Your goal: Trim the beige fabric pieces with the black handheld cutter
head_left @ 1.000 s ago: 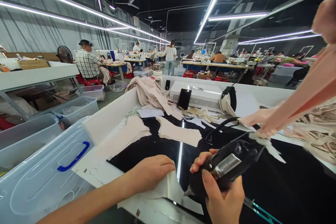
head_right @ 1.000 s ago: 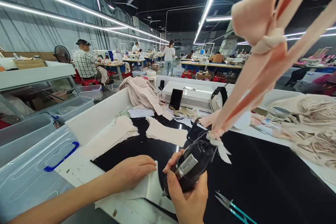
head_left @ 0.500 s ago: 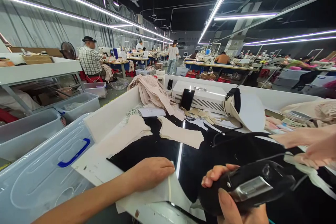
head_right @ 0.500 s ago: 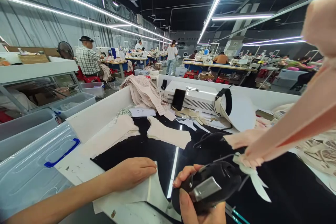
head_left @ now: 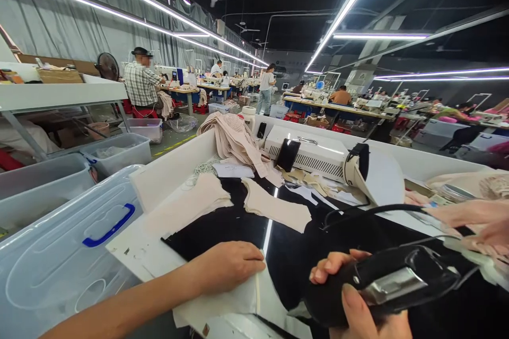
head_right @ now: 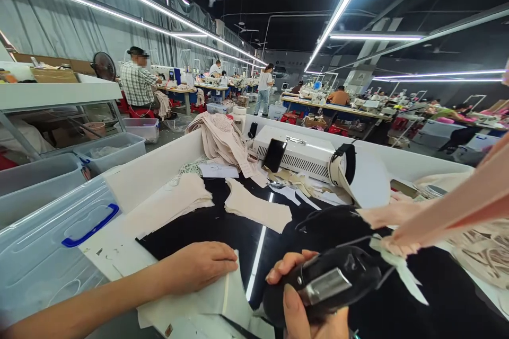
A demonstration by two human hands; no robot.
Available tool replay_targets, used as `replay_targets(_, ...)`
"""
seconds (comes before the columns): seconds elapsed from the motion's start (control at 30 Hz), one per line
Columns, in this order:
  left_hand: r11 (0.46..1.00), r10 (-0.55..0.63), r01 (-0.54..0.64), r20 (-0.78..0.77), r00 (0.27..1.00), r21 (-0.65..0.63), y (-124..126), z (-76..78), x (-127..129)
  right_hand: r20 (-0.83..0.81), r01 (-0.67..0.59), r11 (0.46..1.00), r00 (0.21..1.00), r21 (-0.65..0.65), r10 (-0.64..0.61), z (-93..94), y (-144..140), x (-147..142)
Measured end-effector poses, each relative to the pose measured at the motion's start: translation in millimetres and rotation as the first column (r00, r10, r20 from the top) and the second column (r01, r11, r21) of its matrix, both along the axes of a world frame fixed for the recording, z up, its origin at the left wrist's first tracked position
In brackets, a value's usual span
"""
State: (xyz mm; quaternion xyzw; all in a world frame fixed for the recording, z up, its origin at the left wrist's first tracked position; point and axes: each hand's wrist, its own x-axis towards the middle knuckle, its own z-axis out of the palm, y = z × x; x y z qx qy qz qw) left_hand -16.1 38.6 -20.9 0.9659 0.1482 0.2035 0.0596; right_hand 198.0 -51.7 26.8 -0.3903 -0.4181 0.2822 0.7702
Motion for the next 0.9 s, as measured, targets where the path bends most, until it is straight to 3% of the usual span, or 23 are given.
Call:
replay_targets(0.2, 0.999, 0.031, -0.032, 0.038, 0.999, 0.009, -2, -2.3, 0, -0.038, 0.064, 0.997, 0.997, 0.053, -0.062, 12.3, 33, -16)
replay_targets(0.4, 0.998, 0.042, -0.038, 0.081, 0.996, -0.039, -4, 2.9, 1, -0.028, 0.057, 0.997, 0.998, 0.060, -0.055, 5.7, 60, -26)
replay_targets(0.9, 0.993, 0.067, -0.063, 0.032, 0.997, -0.102, -6, 4.8, 1, 0.001, 0.063, 0.996, 0.998, 0.069, -0.063, -7.1, 68, -31)
